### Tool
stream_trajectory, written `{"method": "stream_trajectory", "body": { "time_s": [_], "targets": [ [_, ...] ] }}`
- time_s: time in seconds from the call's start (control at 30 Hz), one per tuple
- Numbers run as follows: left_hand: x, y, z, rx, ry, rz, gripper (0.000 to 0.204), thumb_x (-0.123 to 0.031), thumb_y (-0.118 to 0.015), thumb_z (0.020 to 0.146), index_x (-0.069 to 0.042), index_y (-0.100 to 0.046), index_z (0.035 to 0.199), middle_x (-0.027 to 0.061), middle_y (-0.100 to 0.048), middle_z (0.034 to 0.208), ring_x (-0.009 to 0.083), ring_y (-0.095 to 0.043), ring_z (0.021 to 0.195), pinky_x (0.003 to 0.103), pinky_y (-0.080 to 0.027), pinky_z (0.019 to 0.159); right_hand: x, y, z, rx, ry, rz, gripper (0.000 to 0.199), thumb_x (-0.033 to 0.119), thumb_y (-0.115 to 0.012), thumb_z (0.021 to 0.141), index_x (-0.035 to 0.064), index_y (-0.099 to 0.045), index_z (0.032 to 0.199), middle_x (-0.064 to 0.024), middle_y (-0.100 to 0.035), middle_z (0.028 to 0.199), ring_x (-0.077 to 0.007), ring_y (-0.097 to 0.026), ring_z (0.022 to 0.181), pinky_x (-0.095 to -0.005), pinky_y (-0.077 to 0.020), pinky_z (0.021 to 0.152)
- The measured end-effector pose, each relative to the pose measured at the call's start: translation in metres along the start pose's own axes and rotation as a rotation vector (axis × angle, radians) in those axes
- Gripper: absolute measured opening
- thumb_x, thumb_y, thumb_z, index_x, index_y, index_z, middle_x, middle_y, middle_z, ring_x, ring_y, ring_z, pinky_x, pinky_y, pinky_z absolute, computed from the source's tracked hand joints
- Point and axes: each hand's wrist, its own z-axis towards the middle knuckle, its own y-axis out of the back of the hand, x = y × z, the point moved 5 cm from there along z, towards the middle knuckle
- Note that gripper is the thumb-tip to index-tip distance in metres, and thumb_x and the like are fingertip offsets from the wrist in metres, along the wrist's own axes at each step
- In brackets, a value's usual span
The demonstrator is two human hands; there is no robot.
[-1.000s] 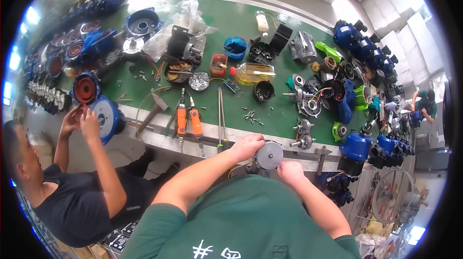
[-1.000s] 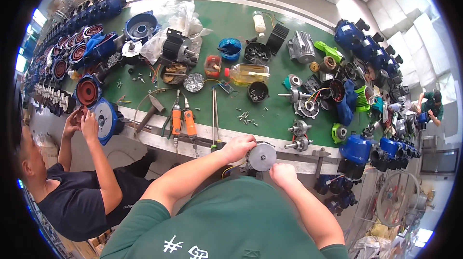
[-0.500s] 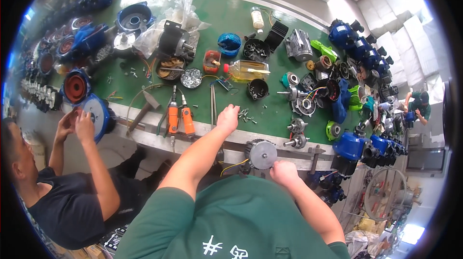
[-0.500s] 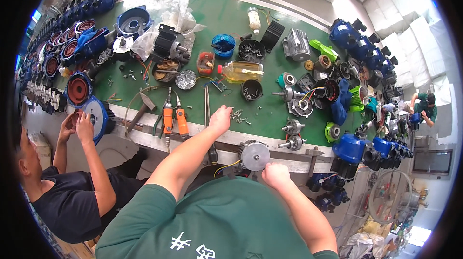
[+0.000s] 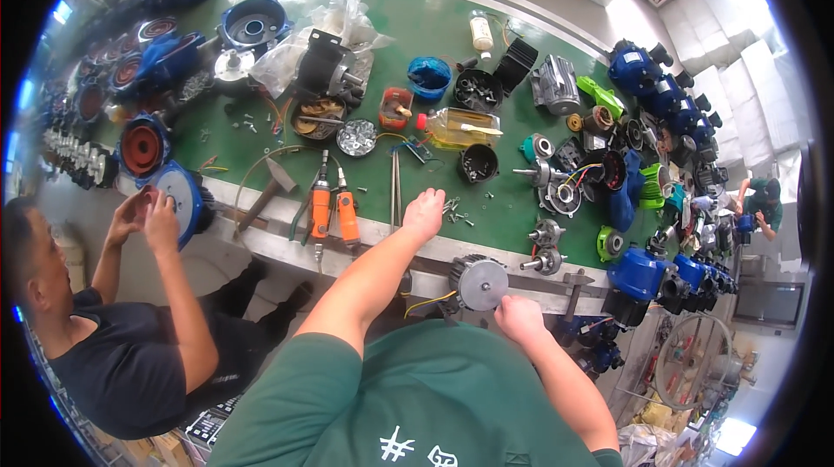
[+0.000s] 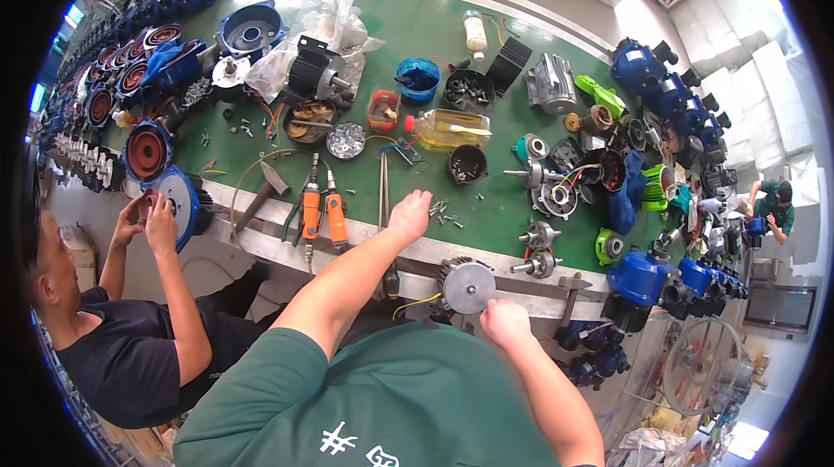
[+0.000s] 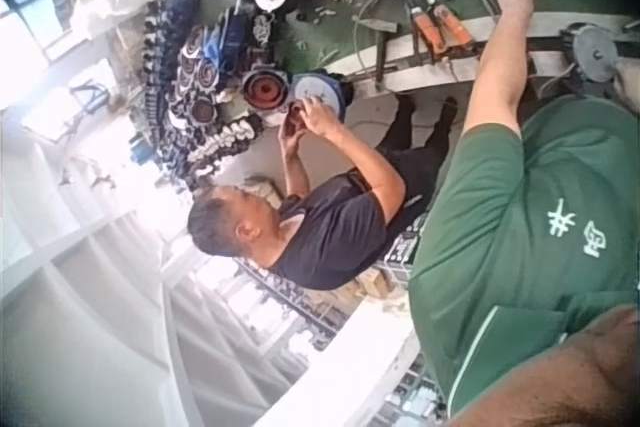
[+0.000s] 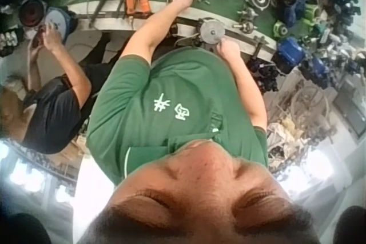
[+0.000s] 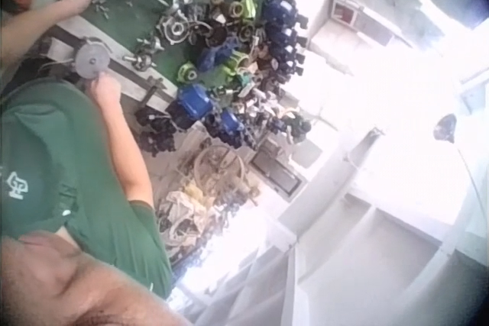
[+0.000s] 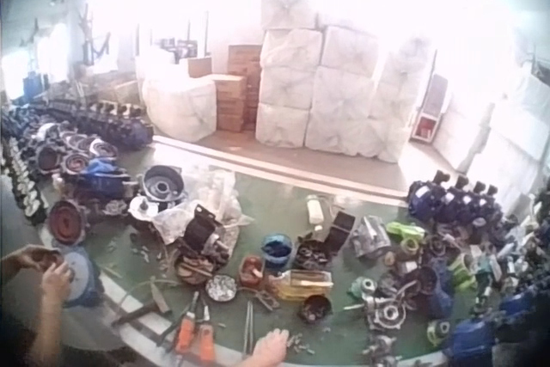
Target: Manually assembling and testing various mechanical motor and pump components on a workshop table.
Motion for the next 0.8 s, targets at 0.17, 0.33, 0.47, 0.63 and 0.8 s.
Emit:
{"method": "stream_trajectory", "body": {
  "time_s": [0.17,0.33,0.47,0.63,0.8],
  "targets": [
    [-0.017,0.006,0.003,0.008,0.073,-0.123,0.016,-0.006,-0.055,0.089,-0.008,-0.059,0.104,0.0156,-0.062,0.105,0.0350,-0.063,0.103,0.047,-0.055,0.088,-0.002,0.000,0.004,0.064,-0.012,0.011,0.029,0.029,-0.058,0.088,0.0030,-0.066,0.078,-0.0177,-0.069,0.077,-0.0362,-0.069,0.073,-0.0495,-0.0559,0.069],
    [-0.013,0.001,0.007,0.090,0.236,-0.073,0.016,-0.007,-0.053,0.092,-0.007,-0.063,0.104,0.0168,-0.063,0.109,0.0342,-0.065,0.105,0.046,-0.056,0.089,-0.002,0.007,0.000,0.085,-0.056,0.005,0.032,0.030,-0.055,0.088,0.0025,-0.068,0.079,-0.0199,-0.070,0.083,-0.0381,-0.069,0.079,-0.0508,-0.0554,0.074],
    [-0.007,0.000,-0.002,0.085,0.251,-0.095,0.016,-0.008,-0.056,0.091,-0.006,-0.062,0.105,0.0159,-0.064,0.108,0.0334,-0.064,0.106,0.045,-0.056,0.089,-0.008,-0.006,0.001,0.109,-0.067,0.027,0.032,0.030,-0.055,0.087,0.0018,-0.067,0.080,-0.0208,-0.070,0.084,-0.0382,-0.069,0.080,-0.0507,-0.0555,0.075],
    [-0.005,-0.001,-0.010,0.073,0.190,-0.099,0.016,-0.009,-0.059,0.089,-0.006,-0.061,0.104,0.0152,-0.064,0.108,0.0333,-0.064,0.105,0.046,-0.055,0.089,-0.006,-0.001,0.002,0.060,-0.077,0.059,0.029,0.028,-0.056,0.087,0.0018,-0.067,0.079,-0.0210,-0.070,0.084,-0.0389,-0.069,0.078,-0.0514,-0.0551,0.073],
    [-0.008,0.006,-0.013,-0.011,0.097,-0.140,0.014,-0.007,-0.058,0.087,-0.008,-0.061,0.101,0.0159,-0.061,0.104,0.0358,-0.063,0.101,0.047,-0.054,0.087,-0.006,-0.005,0.001,0.042,-0.058,0.063,0.030,0.028,-0.056,0.088,0.0020,-0.066,0.078,-0.0216,-0.070,0.081,-0.0399,-0.069,0.079,-0.0517,-0.0550,0.073]
  ]
}}
